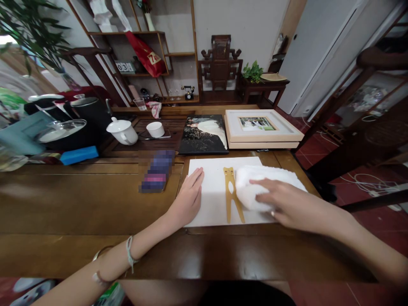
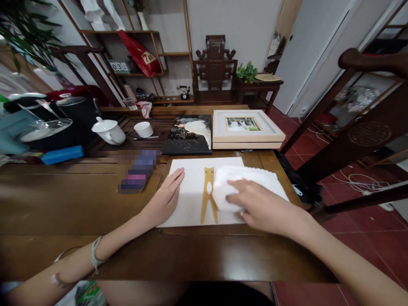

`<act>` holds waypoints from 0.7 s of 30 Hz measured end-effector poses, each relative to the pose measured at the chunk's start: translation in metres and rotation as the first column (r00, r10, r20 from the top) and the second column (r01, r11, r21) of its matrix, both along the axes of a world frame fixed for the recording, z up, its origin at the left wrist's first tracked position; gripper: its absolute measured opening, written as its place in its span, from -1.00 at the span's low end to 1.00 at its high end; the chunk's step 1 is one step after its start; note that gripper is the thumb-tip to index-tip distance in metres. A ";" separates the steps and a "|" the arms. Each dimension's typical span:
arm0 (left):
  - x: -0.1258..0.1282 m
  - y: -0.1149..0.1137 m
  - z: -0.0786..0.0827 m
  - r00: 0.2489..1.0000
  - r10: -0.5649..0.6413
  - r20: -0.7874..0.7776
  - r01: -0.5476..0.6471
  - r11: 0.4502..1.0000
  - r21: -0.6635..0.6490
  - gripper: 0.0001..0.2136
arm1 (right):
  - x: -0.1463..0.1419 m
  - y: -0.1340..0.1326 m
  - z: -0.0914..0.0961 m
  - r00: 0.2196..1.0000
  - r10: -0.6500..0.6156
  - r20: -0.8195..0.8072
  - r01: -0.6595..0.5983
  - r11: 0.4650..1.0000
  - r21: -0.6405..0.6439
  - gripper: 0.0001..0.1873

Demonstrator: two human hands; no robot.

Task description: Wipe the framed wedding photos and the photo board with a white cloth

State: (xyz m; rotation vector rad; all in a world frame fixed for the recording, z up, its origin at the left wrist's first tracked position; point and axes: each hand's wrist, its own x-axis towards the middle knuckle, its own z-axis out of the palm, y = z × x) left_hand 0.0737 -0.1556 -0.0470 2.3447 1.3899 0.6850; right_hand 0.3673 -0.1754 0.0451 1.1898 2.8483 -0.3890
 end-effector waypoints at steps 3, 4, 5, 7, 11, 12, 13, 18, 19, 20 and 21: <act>0.000 0.000 -0.001 1.000 -0.010 0.019 0.009 1.000 0.019 -0.54 | 0.005 -0.034 0.010 1.000 0.020 -0.019 -0.022 0.994 -0.109 -0.55; 0.000 0.000 -0.001 1.000 -0.011 0.025 0.010 1.000 0.026 -0.54 | 0.006 -0.038 0.012 1.000 0.018 -0.025 -0.021 0.991 -0.129 -0.51; 0.000 0.000 -0.002 1.000 -0.011 0.028 0.010 0.999 0.033 -0.54 | 0.007 -0.038 0.013 1.000 0.008 -0.027 -0.011 0.991 -0.136 -0.49; -0.001 0.000 -0.003 1.000 -0.006 0.026 0.005 0.999 0.035 -0.54 | 0.005 -0.024 0.011 1.000 -0.019 -0.018 0.016 0.993 -0.119 -0.55; -0.001 0.000 -0.003 1.000 0.000 0.012 0.000 1.000 0.026 -0.54 | -0.001 0.032 -0.005 0.999 -0.048 -0.020 0.049 0.996 0.078 -0.75; -0.001 0.000 -0.003 1.000 -0.001 0.012 0.000 1.000 0.028 -0.54 | -0.002 0.046 -0.010 0.999 -0.037 -0.037 0.042 0.990 0.138 -0.76; -0.001 0.000 -0.003 1.000 -0.003 0.012 0.003 1.000 0.030 -0.54 | -0.002 0.058 -0.014 0.998 -0.023 -0.055 0.033 0.982 0.187 -0.76; -0.001 0.000 -0.002 1.000 0.002 0.006 -0.002 1.000 0.018 -0.55 | 0.007 0.079 -0.028 0.992 0.045 -0.118 -0.017 0.973 0.230 -0.81; -0.001 0.000 -0.002 1.000 0.004 0.006 -0.004 1.000 0.016 -0.55 | 0.009 0.076 -0.028 0.990 0.056 -0.128 -0.026 0.974 0.226 -0.82; -0.001 0.000 -0.002 1.000 0.005 0.007 -0.005 1.000 0.017 -0.55 | 0.011 0.071 -0.029 0.988 0.067 -0.138 -0.036 0.975 0.220 -0.83; -0.001 0.000 -0.002 1.000 0.003 0.009 -0.003 1.000 0.019 -0.55 | 0.014 0.063 -0.028 0.986 0.076 -0.147 -0.044 0.977 0.210 -0.83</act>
